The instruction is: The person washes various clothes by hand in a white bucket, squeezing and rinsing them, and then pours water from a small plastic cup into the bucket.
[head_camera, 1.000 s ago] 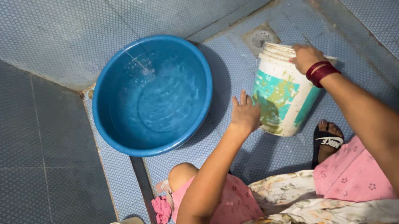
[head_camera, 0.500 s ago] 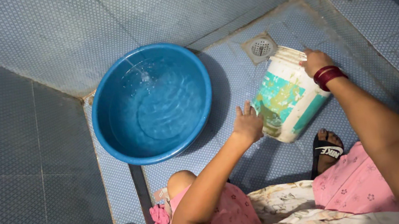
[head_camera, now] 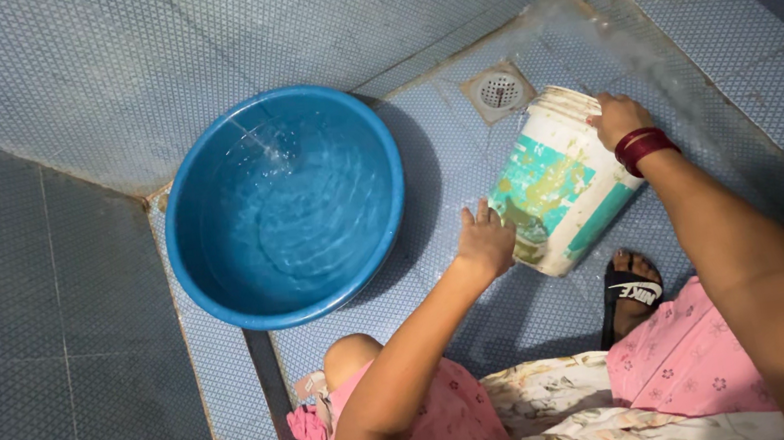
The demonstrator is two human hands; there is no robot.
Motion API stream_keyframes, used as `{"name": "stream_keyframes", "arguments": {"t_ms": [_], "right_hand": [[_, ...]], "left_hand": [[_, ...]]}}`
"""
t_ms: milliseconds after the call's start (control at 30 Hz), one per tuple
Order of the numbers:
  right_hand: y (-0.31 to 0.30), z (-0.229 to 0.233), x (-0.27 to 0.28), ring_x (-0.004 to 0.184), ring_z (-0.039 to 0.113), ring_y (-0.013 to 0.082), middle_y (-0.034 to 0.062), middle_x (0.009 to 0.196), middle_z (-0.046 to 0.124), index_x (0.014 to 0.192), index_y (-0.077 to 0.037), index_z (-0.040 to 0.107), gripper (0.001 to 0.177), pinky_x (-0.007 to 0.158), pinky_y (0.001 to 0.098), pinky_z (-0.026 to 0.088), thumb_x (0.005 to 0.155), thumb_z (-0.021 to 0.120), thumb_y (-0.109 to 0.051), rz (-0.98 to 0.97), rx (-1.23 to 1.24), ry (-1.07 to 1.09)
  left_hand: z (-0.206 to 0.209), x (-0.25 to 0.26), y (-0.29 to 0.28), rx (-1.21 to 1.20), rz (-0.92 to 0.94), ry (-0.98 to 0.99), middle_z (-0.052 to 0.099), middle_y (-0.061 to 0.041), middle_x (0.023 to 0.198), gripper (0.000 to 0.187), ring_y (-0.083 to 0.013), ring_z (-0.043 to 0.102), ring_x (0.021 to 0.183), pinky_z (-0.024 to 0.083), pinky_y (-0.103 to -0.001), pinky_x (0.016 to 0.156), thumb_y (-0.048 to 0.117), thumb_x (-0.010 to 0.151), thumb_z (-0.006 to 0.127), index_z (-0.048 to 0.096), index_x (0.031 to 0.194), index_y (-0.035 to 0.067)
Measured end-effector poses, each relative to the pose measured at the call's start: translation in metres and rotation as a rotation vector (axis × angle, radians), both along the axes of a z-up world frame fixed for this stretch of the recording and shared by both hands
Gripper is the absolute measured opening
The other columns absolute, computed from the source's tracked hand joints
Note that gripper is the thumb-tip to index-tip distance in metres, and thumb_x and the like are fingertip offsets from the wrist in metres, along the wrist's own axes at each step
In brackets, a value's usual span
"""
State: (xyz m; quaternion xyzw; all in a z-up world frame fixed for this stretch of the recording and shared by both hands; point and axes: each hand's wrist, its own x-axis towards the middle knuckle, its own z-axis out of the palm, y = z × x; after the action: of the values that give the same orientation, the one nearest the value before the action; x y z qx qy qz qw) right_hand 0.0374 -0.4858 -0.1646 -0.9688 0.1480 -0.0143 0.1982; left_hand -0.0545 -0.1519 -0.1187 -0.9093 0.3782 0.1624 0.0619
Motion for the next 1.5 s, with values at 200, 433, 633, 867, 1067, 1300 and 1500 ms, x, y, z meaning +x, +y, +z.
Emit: {"name": "stream_keyframes", "arguments": {"t_ms": [200,433,633,867,1067,1300,1500], "right_hand": [[-0.011,-0.019,0.002,0.115,0.062,0.0484,0.0305,0.124,0.063,0.132,-0.002,0.061,0.041,0.098,0.0545,0.049,0.100,0.067,-0.027,-0.004,-0.039,-0.041],[-0.013,-0.023,0.004,0.118,0.059,0.0485,0.0308,0.127,0.062,0.133,-0.001,0.061,0.042,0.100,0.0549,0.048,0.101,0.066,-0.028,-0.010,-0.055,-0.034],[-0.020,-0.029,0.001,0.117,0.058,0.0488,0.0313,0.126,0.061,0.136,-0.001,0.059,0.045,0.099,0.0545,0.047,0.099,0.066,-0.027,-0.033,-0.040,-0.065],[-0.014,-0.033,-0.002,0.117,0.061,0.0484,0.0315,0.126,0.063,0.133,-0.003,0.062,0.040,0.099,0.0549,0.049,0.102,0.065,-0.028,-0.052,-0.026,0.003],[-0.012,-0.036,0.001,0.116,0.061,0.0491,0.0322,0.128,0.061,0.136,-0.004,0.061,0.043,0.099,0.0547,0.049,0.100,0.065,-0.027,-0.034,-0.010,-0.047],[-0.003,-0.038,0.013,0.118,0.061,0.0476,0.0295,0.130,0.062,0.137,-0.005,0.061,0.042,0.101,0.0546,0.048,0.100,0.065,-0.025,-0.043,-0.027,-0.053],[0.005,-0.042,0.021,0.119,0.059,0.0493,0.0312,0.128,0.062,0.141,-0.005,0.058,0.046,0.102,0.0541,0.047,0.099,0.064,-0.022,-0.005,-0.042,-0.116]], "left_hand": [[0.008,-0.001,-0.001,0.003,0.002,0.037,0.044,-0.025,0.154,0.073,-0.0429,0.027,0.151,0.025,-0.065,0.117,0.043,0.083,0.079,0.055,0.142,0.009],[0.002,0.000,-0.003,0.013,-0.003,0.017,0.047,-0.024,0.152,0.070,-0.0422,0.030,0.151,0.026,-0.065,0.118,0.041,0.083,0.079,0.057,0.141,0.009],[-0.001,0.000,-0.002,-0.004,-0.001,0.006,0.051,-0.024,0.149,0.063,-0.0423,0.035,0.148,0.029,-0.066,0.116,0.037,0.086,0.077,0.059,0.140,0.010],[0.002,-0.001,-0.002,-0.011,0.002,0.020,0.054,-0.024,0.146,0.058,-0.0434,0.037,0.147,0.029,-0.065,0.117,0.037,0.087,0.075,0.061,0.136,0.009],[-0.008,-0.001,-0.003,-0.007,0.005,0.029,0.052,-0.024,0.148,0.060,-0.0431,0.035,0.148,0.028,-0.066,0.116,0.038,0.086,0.075,0.060,0.137,0.010],[-0.001,-0.003,0.000,0.006,0.009,0.027,0.055,-0.023,0.145,0.064,-0.0425,0.038,0.146,0.029,-0.065,0.115,0.040,0.084,0.078,0.060,0.137,0.010],[-0.008,-0.003,-0.002,0.067,0.026,0.070,0.056,-0.018,0.145,0.065,-0.0389,0.037,0.147,0.027,-0.066,0.117,0.044,0.082,0.080,0.062,0.135,0.011]]}}
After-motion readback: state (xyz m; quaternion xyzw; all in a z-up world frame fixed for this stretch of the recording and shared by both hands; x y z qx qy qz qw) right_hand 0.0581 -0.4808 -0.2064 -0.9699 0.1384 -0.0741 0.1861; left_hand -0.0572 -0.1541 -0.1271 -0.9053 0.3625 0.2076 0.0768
